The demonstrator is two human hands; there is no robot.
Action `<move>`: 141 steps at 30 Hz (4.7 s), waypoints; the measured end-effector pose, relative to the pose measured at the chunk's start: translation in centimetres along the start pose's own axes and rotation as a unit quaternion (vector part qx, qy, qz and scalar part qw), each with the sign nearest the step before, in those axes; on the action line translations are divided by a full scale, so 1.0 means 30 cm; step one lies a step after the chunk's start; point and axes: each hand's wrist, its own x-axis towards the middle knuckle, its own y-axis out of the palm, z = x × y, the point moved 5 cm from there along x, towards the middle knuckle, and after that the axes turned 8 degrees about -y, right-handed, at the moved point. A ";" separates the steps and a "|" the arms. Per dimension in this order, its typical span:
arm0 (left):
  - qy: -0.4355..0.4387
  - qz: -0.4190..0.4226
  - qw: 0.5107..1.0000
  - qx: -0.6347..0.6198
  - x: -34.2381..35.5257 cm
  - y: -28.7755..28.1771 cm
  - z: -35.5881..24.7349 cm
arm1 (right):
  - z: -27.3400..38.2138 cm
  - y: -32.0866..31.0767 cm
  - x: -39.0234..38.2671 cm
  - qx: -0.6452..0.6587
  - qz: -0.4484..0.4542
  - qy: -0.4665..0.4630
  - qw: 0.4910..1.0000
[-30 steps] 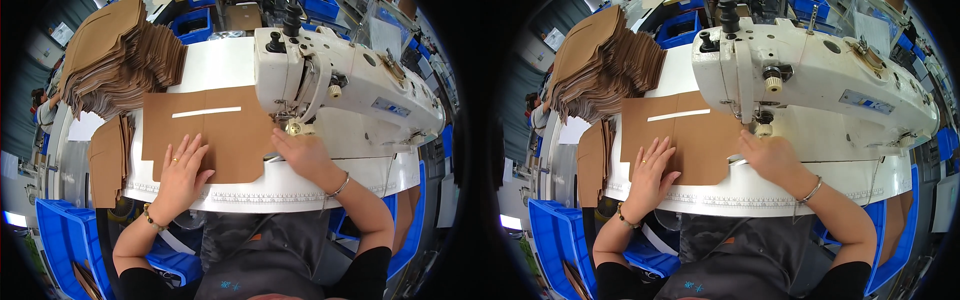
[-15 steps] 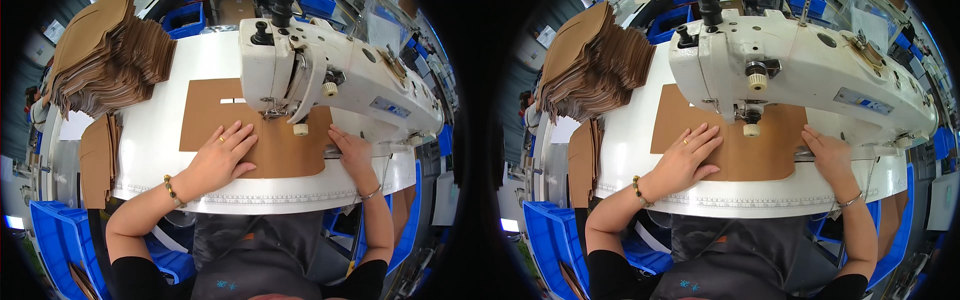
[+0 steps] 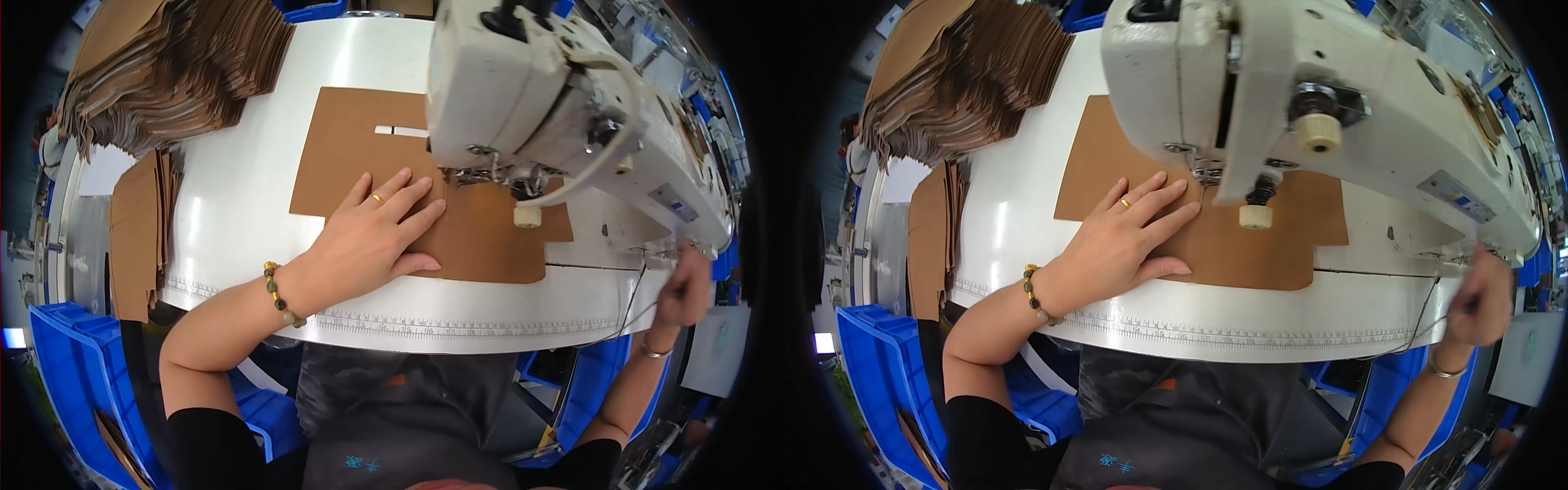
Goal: Sewing small components onto larger flat material using an industrial sewing machine.
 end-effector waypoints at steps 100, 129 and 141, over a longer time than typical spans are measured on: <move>0.006 0.004 1.000 -0.002 0.016 -0.022 -0.006 | 0.512 0.590 0.295 0.173 0.095 -0.064 0.978; 0.010 -0.002 1.000 0.013 0.015 -0.021 -0.007 | 0.472 0.580 0.309 0.302 0.194 0.090 0.929; -0.003 0.005 1.000 0.012 0.017 -0.021 -0.008 | 0.478 0.580 0.311 0.245 0.200 0.084 0.945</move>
